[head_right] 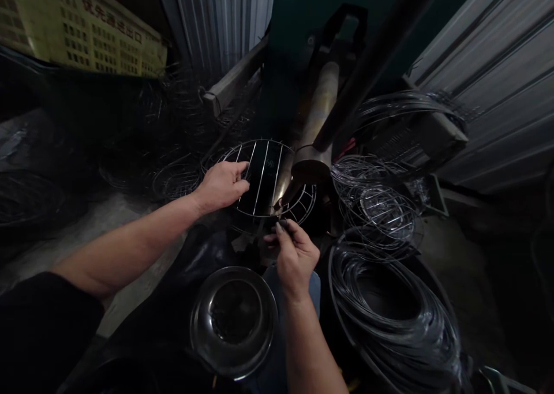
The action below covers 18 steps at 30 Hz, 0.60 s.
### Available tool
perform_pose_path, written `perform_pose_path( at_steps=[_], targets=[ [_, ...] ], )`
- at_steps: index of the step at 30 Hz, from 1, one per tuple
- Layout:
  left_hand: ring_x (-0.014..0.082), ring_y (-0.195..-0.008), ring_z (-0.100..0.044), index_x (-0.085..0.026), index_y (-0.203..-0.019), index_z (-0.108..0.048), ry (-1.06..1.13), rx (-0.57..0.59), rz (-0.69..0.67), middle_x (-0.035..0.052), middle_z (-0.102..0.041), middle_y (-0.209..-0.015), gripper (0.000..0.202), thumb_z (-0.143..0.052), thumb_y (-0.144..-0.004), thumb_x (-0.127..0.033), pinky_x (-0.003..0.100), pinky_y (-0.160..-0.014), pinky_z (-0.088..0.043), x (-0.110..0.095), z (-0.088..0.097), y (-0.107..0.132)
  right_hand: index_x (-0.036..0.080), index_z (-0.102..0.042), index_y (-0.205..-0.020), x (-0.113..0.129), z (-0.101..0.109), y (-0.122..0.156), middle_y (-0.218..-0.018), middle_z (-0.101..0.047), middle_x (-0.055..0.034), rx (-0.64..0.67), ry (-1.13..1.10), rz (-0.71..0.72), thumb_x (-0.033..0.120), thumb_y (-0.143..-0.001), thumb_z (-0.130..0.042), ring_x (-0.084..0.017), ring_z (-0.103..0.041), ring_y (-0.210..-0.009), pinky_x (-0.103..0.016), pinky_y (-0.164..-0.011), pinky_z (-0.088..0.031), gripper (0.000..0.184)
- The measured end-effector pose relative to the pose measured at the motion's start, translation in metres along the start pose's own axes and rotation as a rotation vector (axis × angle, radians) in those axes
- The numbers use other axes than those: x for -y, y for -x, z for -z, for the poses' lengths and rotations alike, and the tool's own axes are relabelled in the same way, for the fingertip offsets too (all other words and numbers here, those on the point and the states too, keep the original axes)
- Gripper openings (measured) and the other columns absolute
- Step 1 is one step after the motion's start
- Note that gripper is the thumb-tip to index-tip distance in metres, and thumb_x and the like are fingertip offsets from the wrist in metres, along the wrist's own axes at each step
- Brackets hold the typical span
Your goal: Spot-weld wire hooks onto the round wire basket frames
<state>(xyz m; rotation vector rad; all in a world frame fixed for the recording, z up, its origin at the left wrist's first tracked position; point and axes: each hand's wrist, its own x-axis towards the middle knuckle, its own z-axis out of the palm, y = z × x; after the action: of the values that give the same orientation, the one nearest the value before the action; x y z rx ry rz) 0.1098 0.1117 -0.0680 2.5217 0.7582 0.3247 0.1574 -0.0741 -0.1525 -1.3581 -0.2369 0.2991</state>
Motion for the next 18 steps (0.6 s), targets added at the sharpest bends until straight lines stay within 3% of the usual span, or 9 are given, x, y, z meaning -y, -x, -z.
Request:
perform_pose_path(
  at_steps=[7, 18],
  targets=[
    [0.0143, -0.059, -0.045, -0.018, -0.076, -0.064, 0.015, 0.002, -0.06, -0.0009, -0.051, -0.06, 0.016, -0.05, -0.07, -0.018, 0.027, -0.058, -0.034, -0.001, 0.002, -0.007, 0.015, -0.07, -0.087, -0.001, 0.002, -0.007, -0.067, -0.069, 0.0, 0.002, -0.033, 0.035, 0.032, -0.069, -0.079, -0.014, -0.064, -0.048, -0.03, -0.053, -0.056, 0.026],
    [0.0139, -0.059, -0.043, -0.015, -0.082, -0.071, 0.076, 0.025, -0.078, -0.0021, -0.042, -0.055, 0.026, -0.05, -0.066, -0.016, 0.026, -0.059, -0.035, 0.001, 0.002, -0.015, 0.015, -0.07, -0.083, 0.006, -0.003, -0.011, -0.062, -0.068, 0.0005, 0.0, -0.072, 0.021, 0.028, -0.064, -0.08, -0.013, -0.063, -0.046, -0.026, -0.05, -0.051, 0.025]
  ],
)
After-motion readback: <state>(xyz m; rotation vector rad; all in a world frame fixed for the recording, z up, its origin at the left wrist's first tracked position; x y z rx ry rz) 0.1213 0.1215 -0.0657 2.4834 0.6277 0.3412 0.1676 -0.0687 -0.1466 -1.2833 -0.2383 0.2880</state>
